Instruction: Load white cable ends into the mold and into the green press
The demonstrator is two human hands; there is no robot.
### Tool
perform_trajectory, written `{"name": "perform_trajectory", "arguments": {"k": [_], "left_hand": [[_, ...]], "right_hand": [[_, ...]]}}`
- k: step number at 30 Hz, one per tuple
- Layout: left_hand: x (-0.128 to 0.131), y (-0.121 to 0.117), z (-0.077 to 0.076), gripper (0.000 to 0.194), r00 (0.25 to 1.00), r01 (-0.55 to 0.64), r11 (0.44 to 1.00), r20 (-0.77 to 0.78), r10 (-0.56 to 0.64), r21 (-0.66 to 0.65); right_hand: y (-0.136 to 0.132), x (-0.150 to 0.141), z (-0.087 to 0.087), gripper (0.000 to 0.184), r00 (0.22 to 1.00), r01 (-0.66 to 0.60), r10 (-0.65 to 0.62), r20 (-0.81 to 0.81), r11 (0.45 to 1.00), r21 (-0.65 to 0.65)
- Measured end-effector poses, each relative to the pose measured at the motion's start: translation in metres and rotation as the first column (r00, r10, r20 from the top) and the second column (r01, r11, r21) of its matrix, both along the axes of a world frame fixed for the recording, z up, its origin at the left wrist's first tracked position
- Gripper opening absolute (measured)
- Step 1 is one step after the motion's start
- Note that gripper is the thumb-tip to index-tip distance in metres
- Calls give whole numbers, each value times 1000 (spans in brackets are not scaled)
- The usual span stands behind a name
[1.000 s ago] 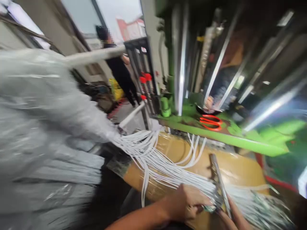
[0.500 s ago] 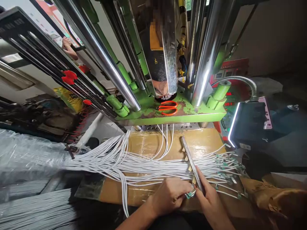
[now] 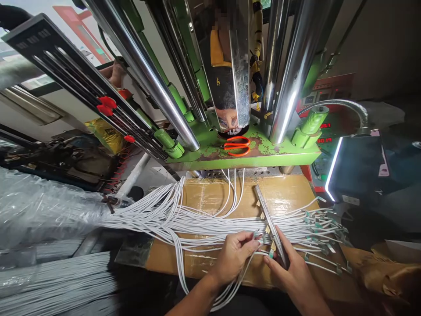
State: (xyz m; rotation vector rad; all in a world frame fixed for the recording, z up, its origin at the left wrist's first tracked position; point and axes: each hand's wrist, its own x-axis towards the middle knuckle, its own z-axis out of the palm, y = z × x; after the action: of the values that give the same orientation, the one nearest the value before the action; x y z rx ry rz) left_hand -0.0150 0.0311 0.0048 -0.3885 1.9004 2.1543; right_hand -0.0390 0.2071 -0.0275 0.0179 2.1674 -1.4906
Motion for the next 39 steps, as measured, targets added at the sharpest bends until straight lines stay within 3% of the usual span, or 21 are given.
{"name": "perform_trajectory", "arguments": {"k": [5,9,12,14,17,19,22,27,32,36,39], "left_hand": [[1,-6,1,21,1000,-3,998,30,1,60],[0,6,7,26,993,112,979,-4,-114,-170],[-2,15,5,9,989,54,935,-113,-99,-351],[-5,15,3,10,992,23,959,-116,-58,-284],[-10,6,3,24,999,5,998,-32,-8,-65],[-14,-4,5,23,996,51,991,-68,-59,-122],[-18,-14,5,17,921,144,902,-279,-272,-406],[-25,-18,-11,29,647,70,740,-535,-544,-669],[-32,-21,-13,26,515,22,578,-486,-706,-815],[-34,-26,-5,26,458,28,432,-373,-807,-901],[-34,-28,-3,27,441,24,404,-353,-825,-915]], "right_hand": [[0,1,1,82,998,41,-41,-40,999,-11],[-2,3,-2,82,999,19,-19,-35,1000,0],[-2,4,-6,82,999,11,-12,-42,1000,-25],[-2,3,-6,83,1000,7,-8,-25,999,-42],[0,2,-5,85,1000,-20,20,19,999,-43],[0,2,-4,84,999,-22,24,34,998,-61],[1,2,-6,81,998,59,-58,22,993,-100],[0,2,-8,85,1000,-3,6,29,996,-87],[-3,4,-6,80,996,86,-85,11,990,-113],[-2,4,-5,79,999,41,-38,30,995,-87],[-3,4,-5,79,998,54,-52,21,996,-67]]}}
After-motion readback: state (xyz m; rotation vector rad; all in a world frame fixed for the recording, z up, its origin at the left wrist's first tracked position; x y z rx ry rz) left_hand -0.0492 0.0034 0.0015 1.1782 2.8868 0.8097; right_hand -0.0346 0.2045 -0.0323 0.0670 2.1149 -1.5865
